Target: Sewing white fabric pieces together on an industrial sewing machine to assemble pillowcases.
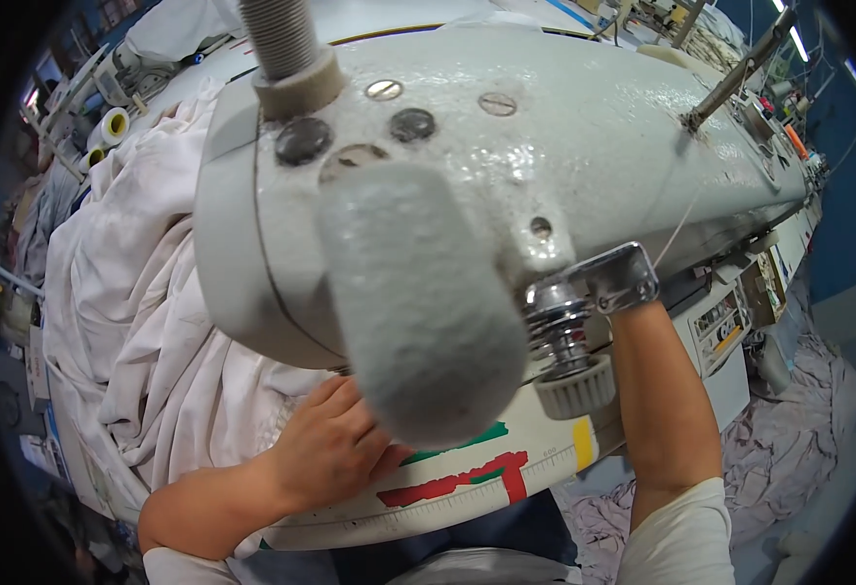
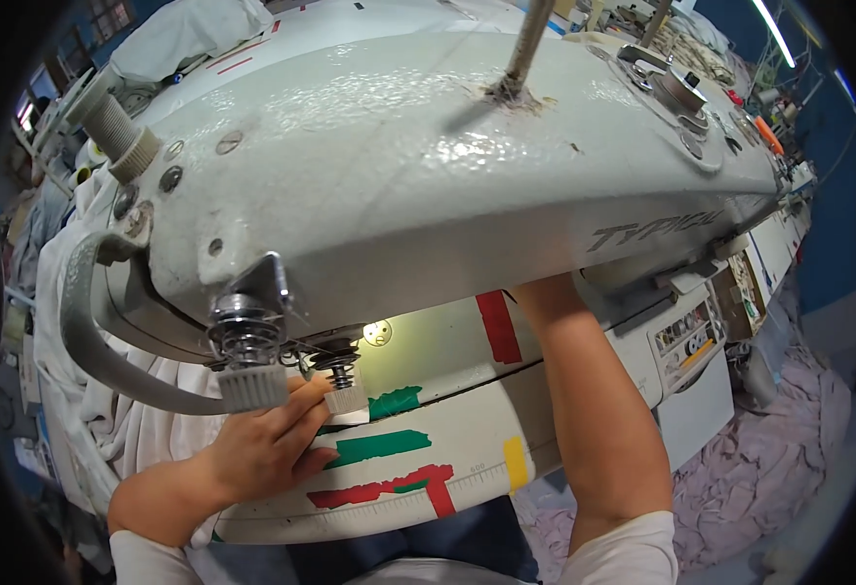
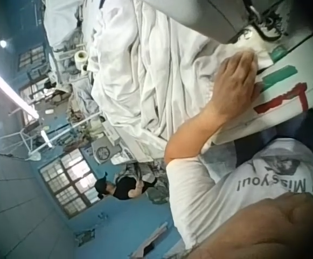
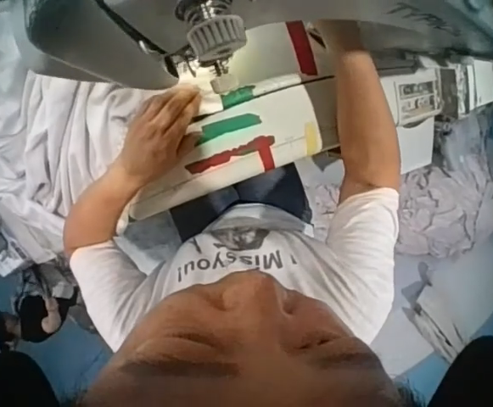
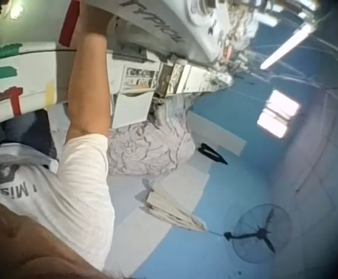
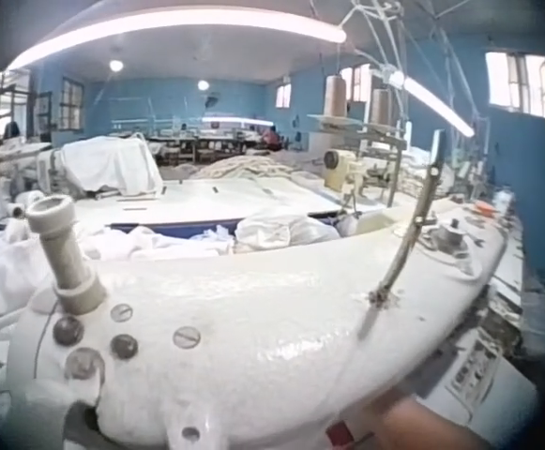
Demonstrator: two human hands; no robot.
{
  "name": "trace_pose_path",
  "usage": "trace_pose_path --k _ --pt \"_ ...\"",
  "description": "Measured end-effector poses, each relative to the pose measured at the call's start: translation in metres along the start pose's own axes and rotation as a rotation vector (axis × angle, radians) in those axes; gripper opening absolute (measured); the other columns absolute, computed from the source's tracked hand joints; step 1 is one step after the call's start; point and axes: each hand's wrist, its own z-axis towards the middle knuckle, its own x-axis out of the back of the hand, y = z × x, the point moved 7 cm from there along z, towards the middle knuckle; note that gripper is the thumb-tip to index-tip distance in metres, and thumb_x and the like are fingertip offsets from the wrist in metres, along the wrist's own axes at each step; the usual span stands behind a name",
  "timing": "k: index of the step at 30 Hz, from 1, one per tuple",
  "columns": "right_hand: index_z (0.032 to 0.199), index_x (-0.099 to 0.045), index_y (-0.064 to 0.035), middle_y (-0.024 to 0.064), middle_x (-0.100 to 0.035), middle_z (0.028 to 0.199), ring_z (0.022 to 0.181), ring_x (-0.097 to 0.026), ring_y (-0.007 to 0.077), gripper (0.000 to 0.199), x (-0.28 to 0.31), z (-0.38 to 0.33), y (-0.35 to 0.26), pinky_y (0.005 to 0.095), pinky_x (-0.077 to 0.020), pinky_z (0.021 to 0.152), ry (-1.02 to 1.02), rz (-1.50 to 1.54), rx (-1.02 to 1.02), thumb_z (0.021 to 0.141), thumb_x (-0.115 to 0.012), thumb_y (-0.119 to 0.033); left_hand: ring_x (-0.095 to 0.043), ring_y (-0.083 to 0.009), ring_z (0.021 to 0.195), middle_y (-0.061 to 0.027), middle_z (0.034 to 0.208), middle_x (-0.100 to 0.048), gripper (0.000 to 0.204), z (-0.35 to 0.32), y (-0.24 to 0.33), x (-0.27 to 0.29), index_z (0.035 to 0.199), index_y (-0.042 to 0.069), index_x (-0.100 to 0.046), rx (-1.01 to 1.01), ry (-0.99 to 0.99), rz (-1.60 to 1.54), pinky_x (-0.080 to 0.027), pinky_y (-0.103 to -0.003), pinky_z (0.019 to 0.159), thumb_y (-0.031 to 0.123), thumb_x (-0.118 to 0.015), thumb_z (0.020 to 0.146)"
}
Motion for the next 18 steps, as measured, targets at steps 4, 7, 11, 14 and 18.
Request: trace_pose_path --k 4,7,11,14,18 --pt "0.086 -0.064 -0.0022 0.0089 -0.066 0.084 0.072 -0.064 0.0217 0.007 0.075 0.015 -0.034 0.0353 -0.0505 0.06 -0.369 0.548 -0.447 0.087 -0.058 -0.007 -0.053 -0.029 0.111 -0.0174 0.12 -0.054 0.047 0.002 0.005 0.016 0.111 -0.006 -0.06 0.013 -0.04 0.063 -0.043 -0.038 0.094 0.031 -0.065 0.083" --pt "0.081 -0.06 0.0008 0.0029 -0.061 0.071 0.064 -0.061 0.0116 0.008 0.106 -0.025 -0.084 0.0259 -0.0459 0.052 -0.332 1.361 -0.977 0.088 -0.055 0.0 -0.052 -0.0267 0.114 -0.0154 0.122 -0.054 0.053 -0.004 0.0 0.011 0.113 -0.007 -0.059 0.042 -0.068 0.148 -0.042 -0.035 0.096 0.036 -0.066 0.082" --pt "0.085 -0.061 -0.002 0.0088 -0.061 0.069 0.059 -0.059 0.0196 0.005 0.141 -0.045 -0.129 0.0312 -0.0469 0.054 -0.571 1.002 -0.546 0.081 -0.062 0.001 -0.051 -0.026 0.116 -0.0143 0.122 -0.054 0.058 -0.004 0.001 0.012 0.113 -0.007 -0.06 0.01 -0.038 0.124 -0.042 -0.035 0.096 0.041 -0.067 0.081" --pt "0.085 -0.063 -0.0042 0.0101 -0.061 0.076 0.056 -0.054 0.0295 0.018 0.149 -0.018 -0.174 0.0363 -0.0415 0.049 -0.237 0.714 -0.062 0.068 -0.067 -0.004 -0.051 -0.0264 0.116 -0.0151 0.121 -0.055 0.06 -0.003 0.002 0.009 0.113 -0.006 -0.06 0.0 -0.013 0.107 -0.043 -0.035 0.095 0.043 -0.067 0.079" --pt "0.096 -0.067 -0.0005 0.0152 -0.064 0.103 0.064 -0.057 0.022 0.034 0.157 0.011 -0.26 0.0329 -0.0438 0.055 -0.168 0.739 0.289 0.065 -0.063 -0.014 -0.058 -0.0329 0.112 -0.0171 0.126 -0.057 0.044 -0.02 0.002 -0.012 0.11 0.002 -0.063 -0.071 0.137 0.081 -0.049 -0.041 0.092 0.031 -0.068 0.077"
